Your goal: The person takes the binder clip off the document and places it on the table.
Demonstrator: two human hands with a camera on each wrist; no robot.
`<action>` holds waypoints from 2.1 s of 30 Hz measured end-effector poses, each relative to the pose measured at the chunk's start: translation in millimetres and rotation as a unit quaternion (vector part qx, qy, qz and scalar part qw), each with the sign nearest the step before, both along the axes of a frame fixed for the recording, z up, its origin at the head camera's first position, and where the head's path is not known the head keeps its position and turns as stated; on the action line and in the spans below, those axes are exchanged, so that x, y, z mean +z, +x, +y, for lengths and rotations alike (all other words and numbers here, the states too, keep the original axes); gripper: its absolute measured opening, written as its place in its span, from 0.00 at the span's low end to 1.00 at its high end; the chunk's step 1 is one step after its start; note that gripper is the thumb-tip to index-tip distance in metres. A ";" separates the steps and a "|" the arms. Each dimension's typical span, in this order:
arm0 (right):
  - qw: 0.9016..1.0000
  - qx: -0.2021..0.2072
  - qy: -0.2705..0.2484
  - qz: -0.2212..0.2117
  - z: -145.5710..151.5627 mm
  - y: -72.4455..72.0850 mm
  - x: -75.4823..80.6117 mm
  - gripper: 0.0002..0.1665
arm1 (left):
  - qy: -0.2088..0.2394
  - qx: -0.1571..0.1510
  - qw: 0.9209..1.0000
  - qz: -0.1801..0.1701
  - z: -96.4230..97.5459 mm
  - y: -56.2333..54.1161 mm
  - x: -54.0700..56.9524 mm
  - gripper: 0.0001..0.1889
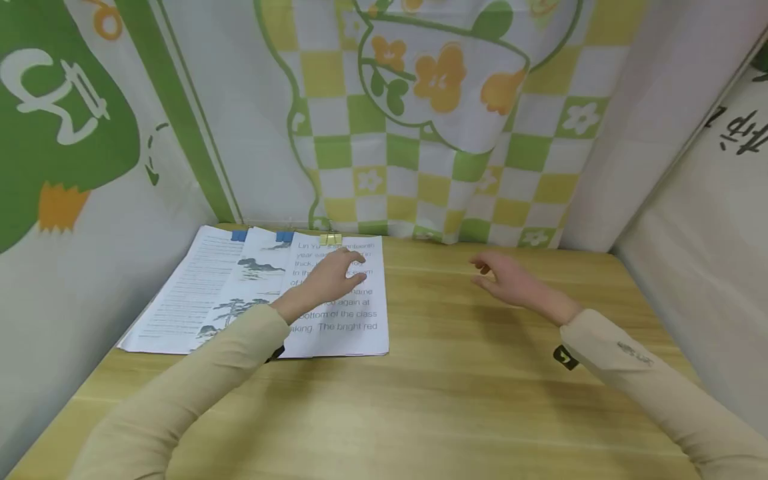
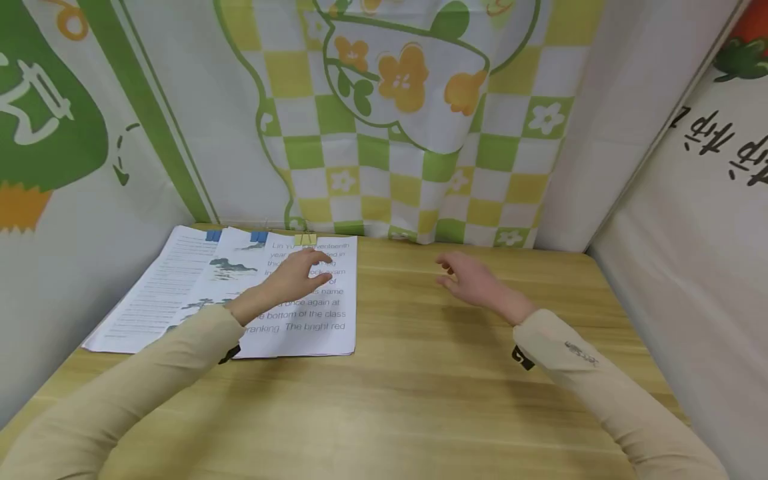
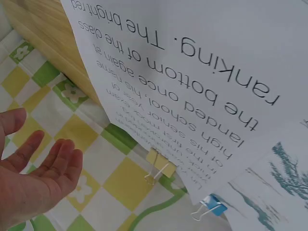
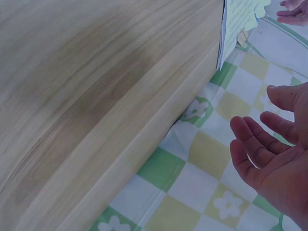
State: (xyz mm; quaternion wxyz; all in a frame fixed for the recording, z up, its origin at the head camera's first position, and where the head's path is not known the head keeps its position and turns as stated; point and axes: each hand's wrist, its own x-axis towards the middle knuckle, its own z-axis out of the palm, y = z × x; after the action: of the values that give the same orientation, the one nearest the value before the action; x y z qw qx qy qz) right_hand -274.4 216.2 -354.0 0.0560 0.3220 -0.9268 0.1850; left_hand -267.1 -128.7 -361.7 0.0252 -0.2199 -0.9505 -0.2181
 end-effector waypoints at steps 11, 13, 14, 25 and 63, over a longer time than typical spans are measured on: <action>0.999 0.033 0.037 0.015 -45.3 -8.1 -13.9 0.14 | 0.000 0.217 0.971 -0.101 -70.1 -5.8 -20.8 0.18; 0.998 0.043 0.035 0.006 -55.7 -10.0 -18.3 0.14 | 0.010 0.245 0.963 -0.115 -80.8 -6.1 -25.1 0.18; 0.998 0.046 0.034 0.001 -61.1 -11.3 -20.5 0.14 | 0.015 0.257 0.959 -0.122 -85.3 -6.6 -27.4 0.19; 0.980 -0.049 0.009 -0.192 -121.7 -34.4 -41.3 0.19 | 0.072 0.330 0.928 -0.161 -104.2 -14.0 -43.8 0.20; 0.856 -0.209 -0.218 -0.421 -154.5 -46.9 -66.8 0.05 | 0.192 0.325 0.891 -0.254 -93.3 -14.2 -50.1 0.25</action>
State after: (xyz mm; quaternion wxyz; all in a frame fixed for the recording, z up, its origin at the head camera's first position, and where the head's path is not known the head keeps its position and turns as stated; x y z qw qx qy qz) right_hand -321.3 61.6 -420.7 -0.2330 -0.0085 -0.8435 0.4838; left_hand -281.3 -222.0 -411.7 -0.1059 0.1729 -0.8823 -0.4247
